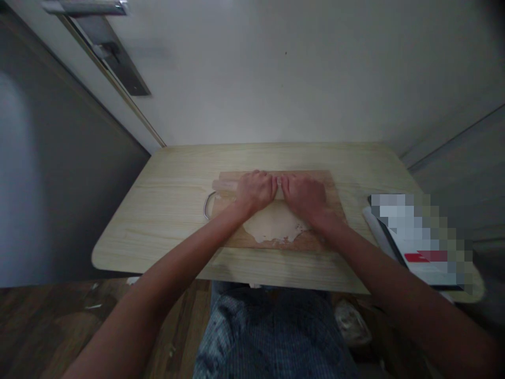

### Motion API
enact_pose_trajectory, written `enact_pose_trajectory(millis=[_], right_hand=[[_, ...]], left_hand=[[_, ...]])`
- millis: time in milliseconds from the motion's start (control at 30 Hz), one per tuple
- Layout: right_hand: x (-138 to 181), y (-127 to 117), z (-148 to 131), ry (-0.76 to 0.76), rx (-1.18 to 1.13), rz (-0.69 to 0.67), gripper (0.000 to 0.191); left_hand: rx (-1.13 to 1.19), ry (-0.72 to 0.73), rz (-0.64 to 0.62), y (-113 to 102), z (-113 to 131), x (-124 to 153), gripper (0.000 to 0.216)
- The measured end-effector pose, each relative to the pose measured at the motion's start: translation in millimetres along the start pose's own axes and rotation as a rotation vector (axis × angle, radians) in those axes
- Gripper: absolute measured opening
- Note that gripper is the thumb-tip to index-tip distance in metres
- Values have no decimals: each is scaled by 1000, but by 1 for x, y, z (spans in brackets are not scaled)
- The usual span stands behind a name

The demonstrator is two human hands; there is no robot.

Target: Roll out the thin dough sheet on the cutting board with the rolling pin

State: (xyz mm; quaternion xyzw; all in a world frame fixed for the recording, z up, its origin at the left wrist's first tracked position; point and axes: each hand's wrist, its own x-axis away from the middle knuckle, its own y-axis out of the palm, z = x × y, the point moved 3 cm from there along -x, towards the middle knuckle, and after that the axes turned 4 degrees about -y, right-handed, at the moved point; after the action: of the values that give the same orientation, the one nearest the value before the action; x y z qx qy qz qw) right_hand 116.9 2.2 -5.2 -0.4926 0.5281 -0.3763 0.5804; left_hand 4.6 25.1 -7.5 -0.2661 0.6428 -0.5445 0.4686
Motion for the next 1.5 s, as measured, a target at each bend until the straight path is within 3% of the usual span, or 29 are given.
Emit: enact_pose_trajectory(millis=[633, 967, 1100, 1300, 1500], right_hand=[[-4, -1, 1, 33, 27, -54, 53], [23, -4, -6, -77, 9, 98, 41], [24, -12, -3, -109, -49, 31, 43], [7, -21, -6, -17, -45, -114, 52], [10, -14, -14, 1, -9, -98, 52]], left_hand=[[20, -83, -31, -1, 0, -2, 48], [-55, -8, 57, -11, 10, 36, 37], [-50, -14, -3, -21, 11, 36, 36], [-8, -42, -204, -22, 13, 11, 41], [-1, -75, -156, -13, 13, 17, 49]])
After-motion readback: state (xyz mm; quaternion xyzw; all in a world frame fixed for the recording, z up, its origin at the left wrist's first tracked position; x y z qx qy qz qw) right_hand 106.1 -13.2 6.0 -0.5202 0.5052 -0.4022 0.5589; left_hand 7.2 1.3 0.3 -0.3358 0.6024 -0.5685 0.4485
